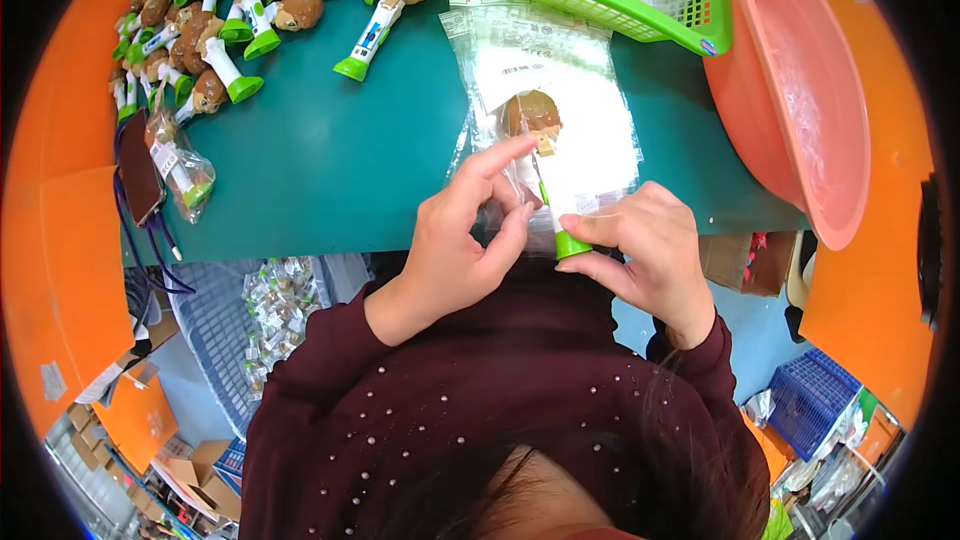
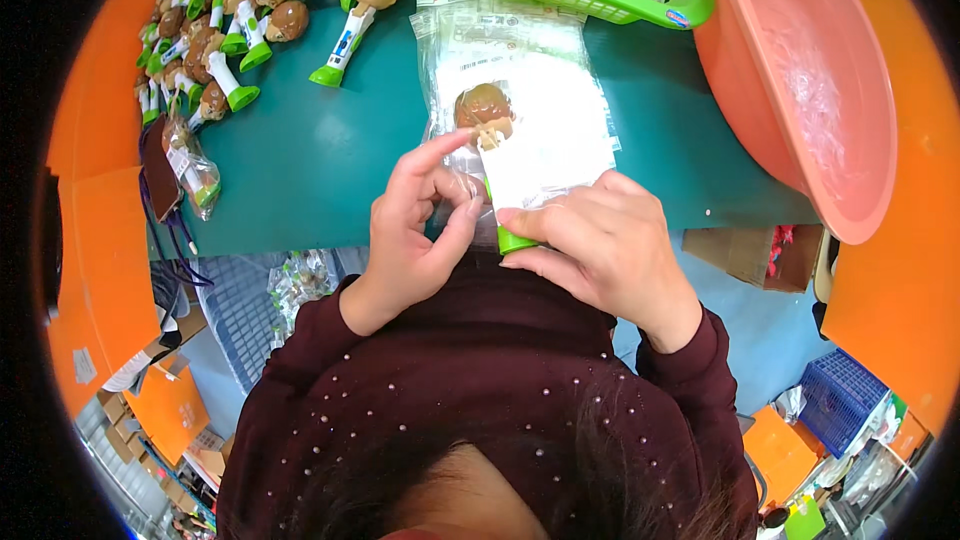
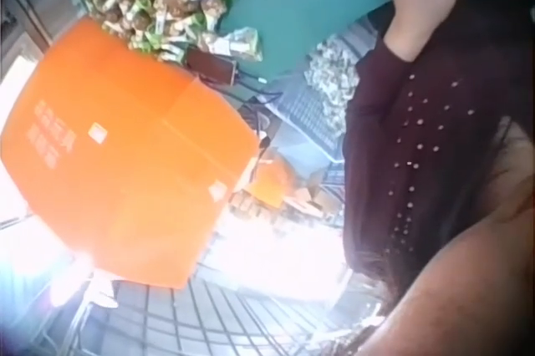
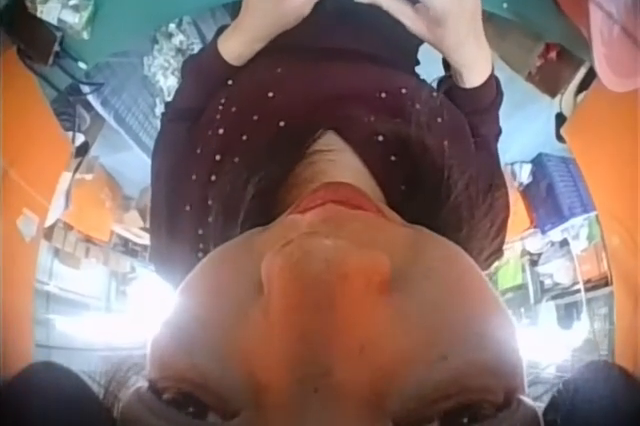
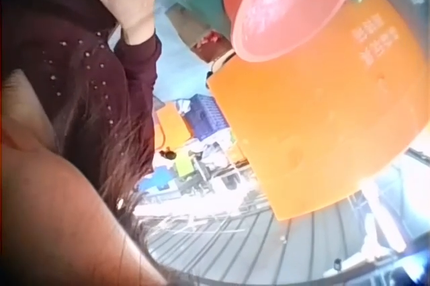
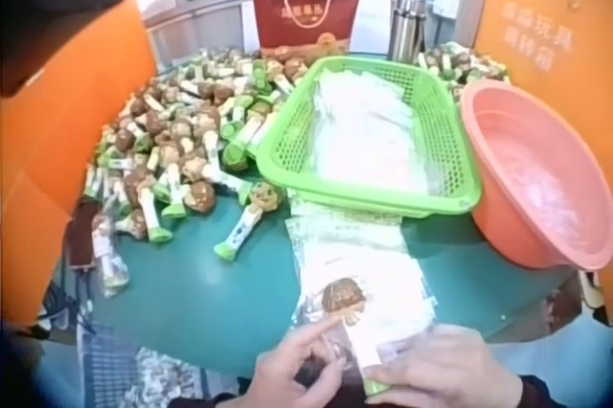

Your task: The recorder is packaging small brown and green toy components into clear plastic bags at a workstation.

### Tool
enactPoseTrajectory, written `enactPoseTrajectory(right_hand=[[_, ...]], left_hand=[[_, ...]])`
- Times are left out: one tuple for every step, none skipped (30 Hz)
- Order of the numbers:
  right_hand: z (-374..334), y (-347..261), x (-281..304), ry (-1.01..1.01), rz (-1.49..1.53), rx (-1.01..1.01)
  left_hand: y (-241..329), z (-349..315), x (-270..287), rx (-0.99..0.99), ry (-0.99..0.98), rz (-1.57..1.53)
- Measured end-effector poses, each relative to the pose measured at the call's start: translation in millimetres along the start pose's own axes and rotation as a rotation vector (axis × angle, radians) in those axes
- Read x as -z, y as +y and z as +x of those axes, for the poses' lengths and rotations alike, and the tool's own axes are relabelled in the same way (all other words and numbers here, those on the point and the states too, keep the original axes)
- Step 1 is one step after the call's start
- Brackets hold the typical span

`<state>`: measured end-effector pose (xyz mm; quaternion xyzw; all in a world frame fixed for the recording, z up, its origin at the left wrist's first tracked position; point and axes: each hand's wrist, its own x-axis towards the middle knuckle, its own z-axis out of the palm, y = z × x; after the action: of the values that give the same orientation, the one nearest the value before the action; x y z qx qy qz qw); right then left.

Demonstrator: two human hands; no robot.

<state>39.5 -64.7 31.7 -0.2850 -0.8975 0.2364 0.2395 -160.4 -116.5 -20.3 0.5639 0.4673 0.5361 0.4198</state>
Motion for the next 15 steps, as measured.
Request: enactPoseTrajectory(right_hand=[[0,1,0,0.002,-0.018,0.02],[-1,1,-1,0.001,-0.019,0.021],[-1,1,-2,0.029,0.021,0.02],[-1,-1,-2,0.057,0.061,0.021],[-5,-1,-2,0.055,0.06,0.023],[-13,-2,-3,0.153,0.157,-0.119],[-21,-1,-6,0.253,0.256,-0.259],[-29,-3,-10,0.252,0.252,-0.259],[-36,-4,-15,0.317,0.421,-0.379],[-39,-5,-16,0.381,0.594,-0.5],[-34,-2,-15,0.262,0.336,-0.265],[-24,1,-9,0.146,0.098,-0.01],[-20,-2,-10,0.102,-0.015,0.023],[-19,-5,-11,0.058,-0.128,0.057],[-18,-5,-11,0.059,-0.128,0.057]], left_hand=[[1,1,1,-0.001,0.0,-0.002],[3,2,3,-0.04,-0.042,0.049],[4,3,4,-0.079,-0.083,0.099],[4,3,6,-0.08,-0.081,0.098],[4,3,7,-0.125,-0.114,0.097],[4,3,9,-0.17,-0.147,0.096],[3,1,8,-0.172,-0.145,0.098],[2,0,8,-0.159,-0.165,0.082],[2,-1,7,-0.147,-0.184,0.065],[2,-1,6,-0.148,-0.183,0.064],[3,-1,5,-0.148,-0.174,0.049],[3,-2,5,-0.15,-0.165,0.033],[4,-1,6,-0.15,-0.165,0.034],[5,1,7,-0.158,-0.24,0.008],[6,2,8,-0.167,-0.314,-0.017]])
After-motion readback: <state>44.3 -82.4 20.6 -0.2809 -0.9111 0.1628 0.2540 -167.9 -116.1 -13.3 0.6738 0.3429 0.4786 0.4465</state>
